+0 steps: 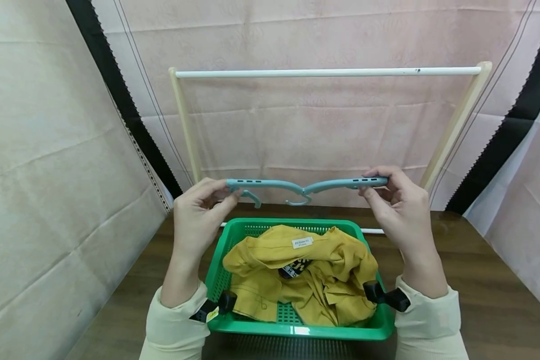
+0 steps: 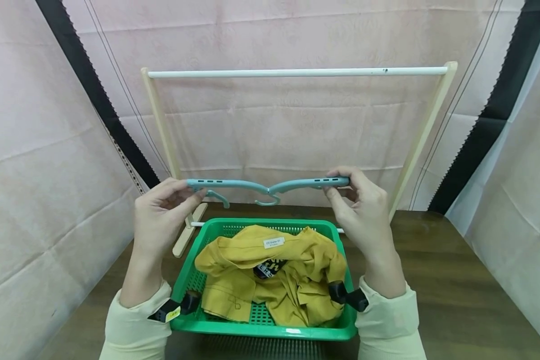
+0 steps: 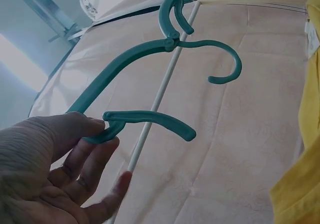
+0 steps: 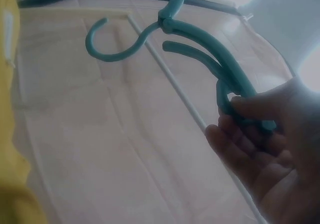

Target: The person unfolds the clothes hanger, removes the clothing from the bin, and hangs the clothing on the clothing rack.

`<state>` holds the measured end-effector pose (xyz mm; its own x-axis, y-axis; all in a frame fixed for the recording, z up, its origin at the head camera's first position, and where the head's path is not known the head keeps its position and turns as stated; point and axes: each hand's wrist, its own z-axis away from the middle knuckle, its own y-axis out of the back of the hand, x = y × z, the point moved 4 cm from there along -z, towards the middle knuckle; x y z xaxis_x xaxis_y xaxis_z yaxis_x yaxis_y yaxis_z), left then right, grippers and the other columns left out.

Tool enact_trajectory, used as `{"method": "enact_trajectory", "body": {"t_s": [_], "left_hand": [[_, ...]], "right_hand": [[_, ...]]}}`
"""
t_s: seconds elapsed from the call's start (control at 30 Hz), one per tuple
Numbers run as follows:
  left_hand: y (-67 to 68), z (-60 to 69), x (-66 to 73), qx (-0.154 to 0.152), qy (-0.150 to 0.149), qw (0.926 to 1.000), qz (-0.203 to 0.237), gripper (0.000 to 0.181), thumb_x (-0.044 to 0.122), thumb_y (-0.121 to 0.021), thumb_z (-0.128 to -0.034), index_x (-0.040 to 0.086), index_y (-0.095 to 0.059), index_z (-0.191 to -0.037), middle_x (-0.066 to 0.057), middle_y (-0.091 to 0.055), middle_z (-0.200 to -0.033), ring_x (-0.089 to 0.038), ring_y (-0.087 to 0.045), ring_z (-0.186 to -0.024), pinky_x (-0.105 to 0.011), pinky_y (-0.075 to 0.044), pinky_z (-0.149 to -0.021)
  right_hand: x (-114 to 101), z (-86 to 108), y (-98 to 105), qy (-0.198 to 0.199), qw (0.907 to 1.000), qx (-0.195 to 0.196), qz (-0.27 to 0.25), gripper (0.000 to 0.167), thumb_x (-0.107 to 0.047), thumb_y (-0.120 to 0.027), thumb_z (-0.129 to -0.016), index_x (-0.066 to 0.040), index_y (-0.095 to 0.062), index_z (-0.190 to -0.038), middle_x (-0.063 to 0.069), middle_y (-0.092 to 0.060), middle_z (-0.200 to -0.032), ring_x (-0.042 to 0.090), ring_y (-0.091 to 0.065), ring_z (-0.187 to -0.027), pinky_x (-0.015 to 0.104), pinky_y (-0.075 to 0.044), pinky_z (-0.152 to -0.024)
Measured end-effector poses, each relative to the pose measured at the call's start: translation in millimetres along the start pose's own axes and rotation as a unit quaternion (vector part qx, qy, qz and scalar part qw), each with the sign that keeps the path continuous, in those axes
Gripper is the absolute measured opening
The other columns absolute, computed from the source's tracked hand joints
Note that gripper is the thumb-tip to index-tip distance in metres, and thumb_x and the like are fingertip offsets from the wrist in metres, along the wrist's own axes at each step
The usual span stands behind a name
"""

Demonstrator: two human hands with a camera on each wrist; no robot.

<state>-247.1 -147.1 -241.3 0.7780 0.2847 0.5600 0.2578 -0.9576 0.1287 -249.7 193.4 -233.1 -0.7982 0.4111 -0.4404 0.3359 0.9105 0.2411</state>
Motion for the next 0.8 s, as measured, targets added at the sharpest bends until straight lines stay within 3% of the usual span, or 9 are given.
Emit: {"method": "enact_trajectory", "body": {"t_s": [0.37, 0.6, 0.8], "left_hand": [[0.4, -0.2, 3.2, -0.007, -0.002, 0.9996, 0.027, 0.016, 0.001, -0.078, -0.0863, 0.005, -0.079, -0.101, -0.006, -0.069, -0.089, -0.016, -0.069, -0.075, -0.021, -0.050, -0.061], [-0.2, -1.1, 3.3, -0.009, -0.010, 0.9989, 0.044, 0.016, -0.002, -0.078, -0.0859, 0.002, -0.078, -0.101, -0.009, -0.068, -0.089, -0.018, -0.070, -0.077, -0.023, -0.054, -0.065], [-2.0, -0.6, 2.7, -0.017, -0.025, 0.9988, 0.039, 0.014, -0.003, -0.078, -0.0857, -0.001, -0.077, -0.100, -0.007, -0.068, -0.090, -0.017, -0.070, -0.078, -0.022, -0.052, -0.062]], "right_hand": [[3.1, -0.6, 3.7, -0.038, 0.9986, 0.029, -0.022, 0.031, 0.015, -0.071, -0.086, 0.009, -0.063, -0.115, 0.004, -0.073, -0.096, 0.010, -0.071, -0.078, 0.018, -0.056, -0.074], [4.8, -1.6, 5.3, -0.049, 0.9937, 0.037, -0.094, 0.026, 0.015, -0.069, -0.088, 0.012, -0.064, -0.113, 0.006, -0.075, -0.096, 0.012, -0.072, -0.080, 0.018, -0.056, -0.075], [6.0, 0.8, 4.5, -0.048, 0.9960, 0.022, -0.072, 0.028, 0.013, -0.068, -0.088, 0.010, -0.065, -0.116, 0.007, -0.076, -0.097, 0.012, -0.073, -0.080, 0.020, -0.056, -0.076]]}}
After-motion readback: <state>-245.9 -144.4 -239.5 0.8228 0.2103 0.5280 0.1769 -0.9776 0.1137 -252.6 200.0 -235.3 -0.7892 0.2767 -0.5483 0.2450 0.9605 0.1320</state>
